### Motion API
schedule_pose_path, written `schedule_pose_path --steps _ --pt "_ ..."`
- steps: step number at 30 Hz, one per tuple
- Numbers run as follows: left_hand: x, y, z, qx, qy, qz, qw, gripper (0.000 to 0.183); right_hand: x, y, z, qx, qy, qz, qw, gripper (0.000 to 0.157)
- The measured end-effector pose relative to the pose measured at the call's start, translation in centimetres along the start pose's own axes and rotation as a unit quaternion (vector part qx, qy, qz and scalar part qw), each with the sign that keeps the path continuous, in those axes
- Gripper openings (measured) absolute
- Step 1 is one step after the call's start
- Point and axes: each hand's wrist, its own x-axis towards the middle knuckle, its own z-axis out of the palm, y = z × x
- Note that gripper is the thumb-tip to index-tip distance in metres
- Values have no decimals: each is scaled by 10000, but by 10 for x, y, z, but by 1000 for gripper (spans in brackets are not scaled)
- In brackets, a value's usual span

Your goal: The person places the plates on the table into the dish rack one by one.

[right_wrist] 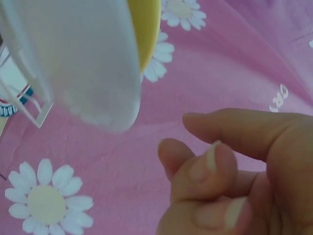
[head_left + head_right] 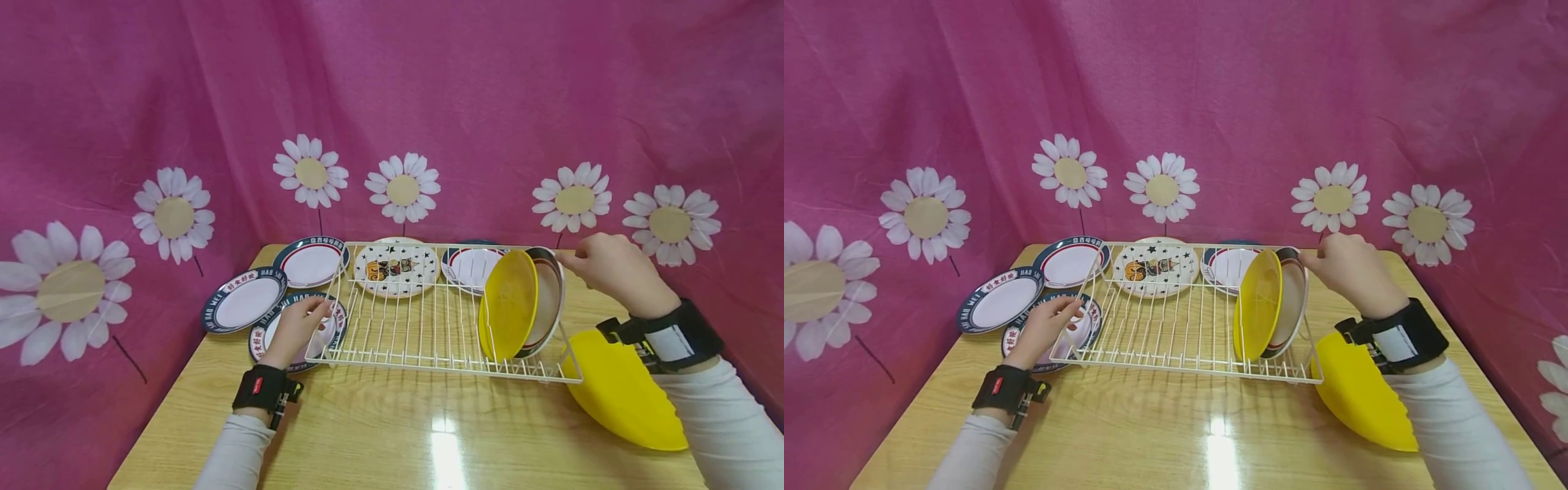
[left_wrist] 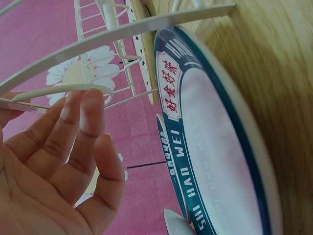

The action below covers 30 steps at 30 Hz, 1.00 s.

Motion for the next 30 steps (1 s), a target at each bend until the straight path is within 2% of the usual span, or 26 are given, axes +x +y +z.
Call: schedule_pose_path --steps 9,18,25,30 --pt "0 1 -1 -27 48 43 10000 38 -5 35 -8 -33 -131 193 9997 49" --pt "0 2 -1 -87 68 34 9999 39 -18 75 -9 71 -159 660 9977 53" --pt "1 4 -2 -103 57 -10 9999 38 -27 122 -1 293 -430 1326 9898 68" --pt "2 5 -2 -119 51 -27 9999 37 -35 153 5 348 -705 1676 9827 64"
